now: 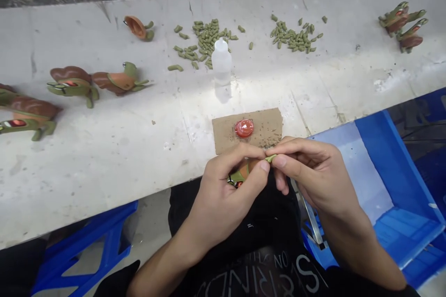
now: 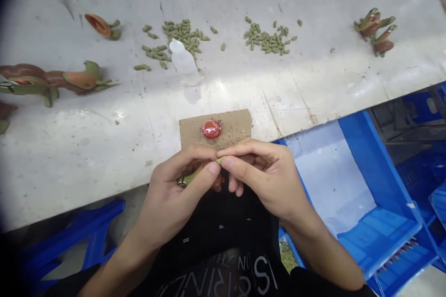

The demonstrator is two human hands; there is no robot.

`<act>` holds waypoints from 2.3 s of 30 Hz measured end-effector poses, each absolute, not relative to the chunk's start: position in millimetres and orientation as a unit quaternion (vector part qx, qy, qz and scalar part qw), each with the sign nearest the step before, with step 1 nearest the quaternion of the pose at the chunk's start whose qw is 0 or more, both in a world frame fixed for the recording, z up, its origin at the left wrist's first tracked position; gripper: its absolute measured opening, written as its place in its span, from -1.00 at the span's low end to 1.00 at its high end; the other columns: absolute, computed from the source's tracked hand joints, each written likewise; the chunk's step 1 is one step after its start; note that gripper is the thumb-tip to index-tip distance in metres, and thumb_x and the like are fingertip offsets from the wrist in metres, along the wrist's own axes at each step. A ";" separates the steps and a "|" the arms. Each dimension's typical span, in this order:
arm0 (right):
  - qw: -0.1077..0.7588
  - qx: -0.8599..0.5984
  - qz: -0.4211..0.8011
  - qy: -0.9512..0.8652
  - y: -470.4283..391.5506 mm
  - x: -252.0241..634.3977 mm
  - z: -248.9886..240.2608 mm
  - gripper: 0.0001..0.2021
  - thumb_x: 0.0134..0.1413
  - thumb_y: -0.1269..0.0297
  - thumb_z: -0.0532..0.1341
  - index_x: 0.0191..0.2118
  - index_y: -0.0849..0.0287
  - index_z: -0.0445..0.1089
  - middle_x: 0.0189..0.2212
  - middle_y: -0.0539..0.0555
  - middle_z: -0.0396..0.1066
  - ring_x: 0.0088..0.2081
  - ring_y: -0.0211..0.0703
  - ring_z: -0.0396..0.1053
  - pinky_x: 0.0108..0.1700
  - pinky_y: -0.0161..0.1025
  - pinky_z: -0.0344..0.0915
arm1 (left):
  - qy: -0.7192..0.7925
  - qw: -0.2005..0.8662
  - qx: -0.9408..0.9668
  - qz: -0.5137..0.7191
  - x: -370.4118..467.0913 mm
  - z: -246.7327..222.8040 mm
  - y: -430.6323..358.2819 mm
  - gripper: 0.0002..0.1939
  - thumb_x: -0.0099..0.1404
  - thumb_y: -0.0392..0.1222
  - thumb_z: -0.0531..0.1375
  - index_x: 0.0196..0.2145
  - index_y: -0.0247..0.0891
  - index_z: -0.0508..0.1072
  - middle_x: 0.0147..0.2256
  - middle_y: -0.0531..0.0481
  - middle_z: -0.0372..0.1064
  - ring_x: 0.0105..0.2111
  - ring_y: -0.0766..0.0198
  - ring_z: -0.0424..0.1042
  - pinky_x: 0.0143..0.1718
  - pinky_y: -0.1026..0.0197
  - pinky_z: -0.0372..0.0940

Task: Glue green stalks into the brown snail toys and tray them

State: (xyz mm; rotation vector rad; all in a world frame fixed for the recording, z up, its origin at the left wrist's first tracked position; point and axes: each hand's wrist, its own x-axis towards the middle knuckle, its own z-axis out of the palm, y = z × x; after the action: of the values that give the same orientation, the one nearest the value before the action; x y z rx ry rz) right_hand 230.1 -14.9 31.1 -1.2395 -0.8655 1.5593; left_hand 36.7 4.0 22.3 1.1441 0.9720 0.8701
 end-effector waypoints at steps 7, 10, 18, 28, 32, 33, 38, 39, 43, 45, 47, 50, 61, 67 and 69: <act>0.441 -0.544 0.578 -0.419 -7.4 229.0 38.3 -0.81 0.18 0.44 0.71 -0.19 -0.02 0.86 -0.39 -0.06 0.73 -0.47 -0.31 0.64 -0.42 -0.47 0.59 | 0.459 0.620 0.528 0.355 27.4 19.2 2.7 -0.84 0.60 -0.26 0.32 -0.20 -0.09 0.63 -0.36 0.18 0.53 -0.39 0.34 0.48 -0.30 0.21 0.38; 0.444 -0.568 0.475 -0.505 0.4 231.4 35.7 -0.80 0.27 0.48 0.65 -0.15 -0.03 0.85 -0.32 -0.05 0.74 -0.40 -0.22 0.66 -0.36 -0.33 0.63 | 0.492 0.619 0.508 0.342 21.8 18.2 -0.2 -0.95 0.62 -0.17 0.34 -0.05 -0.06 0.65 -0.30 0.16 0.60 -0.36 0.31 0.55 -0.24 0.20 0.45; 0.385 -0.529 0.170 -0.737 24.6 227.1 21.7 -0.77 0.41 0.60 0.51 -0.07 0.09 0.81 -0.15 0.06 0.79 -0.16 -0.10 0.72 -0.10 -0.19 0.68 | 0.529 0.611 0.475 0.350 11.7 8.1 -7.0 -0.83 0.73 -0.04 0.28 -0.06 -0.08 0.63 -0.27 0.09 0.63 -0.38 0.30 0.50 -0.30 0.21 0.43; 0.360 -0.546 0.213 -0.726 19.1 227.1 18.1 -0.71 0.50 0.53 0.46 0.00 -0.09 0.84 -0.09 0.05 0.80 -0.13 -0.02 0.74 -0.12 -0.12 0.72 | 0.523 0.616 0.473 0.351 12.9 6.9 -7.2 -0.76 0.76 0.03 0.26 -0.05 -0.11 0.63 -0.20 0.05 0.69 -0.38 0.30 0.50 -0.29 0.21 0.45; 0.368 -0.546 0.223 -0.719 16.6 228.1 17.7 -0.68 0.50 0.55 0.45 0.01 -0.10 0.84 -0.08 0.04 0.81 -0.12 -0.02 0.73 -0.09 -0.11 0.71 | 0.530 0.609 0.479 0.345 14.3 6.6 -6.7 -0.77 0.75 0.03 0.27 -0.03 -0.11 0.65 -0.27 0.08 0.64 -0.41 0.31 0.49 -0.29 0.22 0.46; 0.371 -0.545 0.224 -0.718 16.1 228.1 17.5 -0.69 0.49 0.54 0.45 0.01 -0.10 0.84 -0.08 0.04 0.80 -0.12 -0.02 0.73 -0.09 -0.09 0.71 | 0.531 0.608 0.479 0.345 14.6 6.7 -6.8 -0.78 0.74 0.02 0.27 -0.02 -0.11 0.65 -0.28 0.08 0.63 -0.41 0.31 0.49 -0.29 0.22 0.46; 0.413 -0.592 0.273 -0.636 16.2 224.2 16.7 -0.81 0.46 0.43 0.53 -0.06 -0.09 0.83 -0.18 0.03 0.78 -0.21 -0.03 0.68 -0.15 -0.07 0.68 | 0.536 0.608 0.476 0.342 15.3 6.8 -7.7 -0.78 0.75 0.02 0.27 -0.03 -0.10 0.65 -0.24 0.09 0.66 -0.40 0.33 0.50 -0.30 0.26 0.47; 0.423 -0.606 0.297 -0.604 16.6 222.9 16.5 -0.85 0.45 0.39 0.55 -0.09 -0.07 0.83 -0.22 0.02 0.76 -0.26 -0.05 0.68 -0.17 -0.08 0.68 | 0.537 0.608 0.475 0.341 15.4 6.8 -7.7 -0.78 0.75 0.03 0.27 -0.04 -0.10 0.65 -0.23 0.09 0.66 -0.39 0.33 0.50 -0.31 0.26 0.46; 0.433 -0.635 0.399 -0.500 19.0 218.2 14.2 -0.95 0.38 0.27 0.62 -0.18 0.02 0.81 -0.35 0.01 0.73 -0.39 -0.10 0.66 -0.29 -0.15 0.71 | 0.540 0.604 0.476 0.342 15.8 6.3 -7.6 -0.79 0.75 0.00 0.27 -0.04 -0.11 0.64 -0.24 0.09 0.65 -0.40 0.33 0.51 -0.30 0.24 0.45; 0.431 -0.638 0.424 -0.477 20.2 217.0 12.9 -0.92 0.35 0.24 0.64 -0.19 0.04 0.81 -0.36 0.02 0.74 -0.41 -0.10 0.66 -0.34 -0.18 0.71 | 0.538 0.602 0.479 0.344 16.0 5.8 -7.5 -0.80 0.75 -0.01 0.27 -0.04 -0.11 0.64 -0.24 0.09 0.65 -0.40 0.32 0.52 -0.29 0.22 0.46; 0.432 -0.641 0.431 -0.465 21.7 216.5 12.4 -0.90 0.32 0.24 0.66 -0.22 0.05 0.80 -0.38 0.03 0.73 -0.44 -0.12 0.65 -0.38 -0.21 0.69 | 0.540 0.601 0.480 0.342 16.3 5.4 -7.6 -0.80 0.75 0.00 0.28 -0.04 -0.11 0.63 -0.25 0.09 0.65 -0.40 0.32 0.53 -0.29 0.22 0.46; 0.446 -0.642 0.428 -0.453 24.4 217.6 14.2 -0.88 0.26 0.29 0.68 -0.27 0.05 0.78 -0.44 -0.01 0.69 -0.49 -0.16 0.60 -0.45 -0.25 0.64 | 0.545 0.599 0.480 0.337 16.6 5.1 -7.7 -0.79 0.75 0.03 0.28 -0.03 -0.09 0.64 -0.26 0.11 0.64 -0.39 0.32 0.53 -0.27 0.23 0.47; 0.378 -0.675 0.251 -0.582 28.7 244.3 9.0 -0.92 0.34 0.29 0.56 -0.25 0.01 0.78 -0.32 0.02 0.69 -0.38 -0.13 0.49 -0.36 -0.16 0.45 | 0.549 0.598 0.472 0.344 17.2 2.5 -8.5 -0.79 0.75 0.03 0.27 -0.03 -0.07 0.64 -0.14 0.05 0.74 -0.37 0.29 0.57 -0.30 0.21 0.47; 0.349 -0.692 0.254 -0.578 28.0 247.2 6.7 -0.89 0.32 0.25 0.55 -0.29 0.07 0.76 -0.52 -0.06 0.47 -0.49 -0.21 0.25 -0.45 -0.19 0.22 | 0.552 0.595 0.473 0.344 18.4 3.3 -7.5 -0.78 0.75 0.02 0.27 -0.05 -0.09 0.66 -0.21 0.04 0.69 -0.38 0.25 0.56 -0.31 0.18 0.45; 0.350 -0.703 0.244 -0.569 28.2 248.0 8.2 -0.87 0.31 0.23 0.55 -0.30 0.07 0.75 -0.56 -0.07 0.41 -0.53 -0.23 0.19 -0.48 -0.19 0.16 | 0.553 0.594 0.474 0.342 18.3 3.6 -7.7 -0.76 0.74 0.04 0.27 -0.04 -0.10 0.66 -0.21 0.03 0.69 -0.37 0.23 0.56 -0.31 0.16 0.45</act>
State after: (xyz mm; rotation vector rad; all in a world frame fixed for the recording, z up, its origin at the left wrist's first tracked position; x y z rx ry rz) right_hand 248.0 28.2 8.2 -1.8201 -1.4747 0.6324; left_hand 18.3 -7.7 3.6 1.1017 1.2847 0.7947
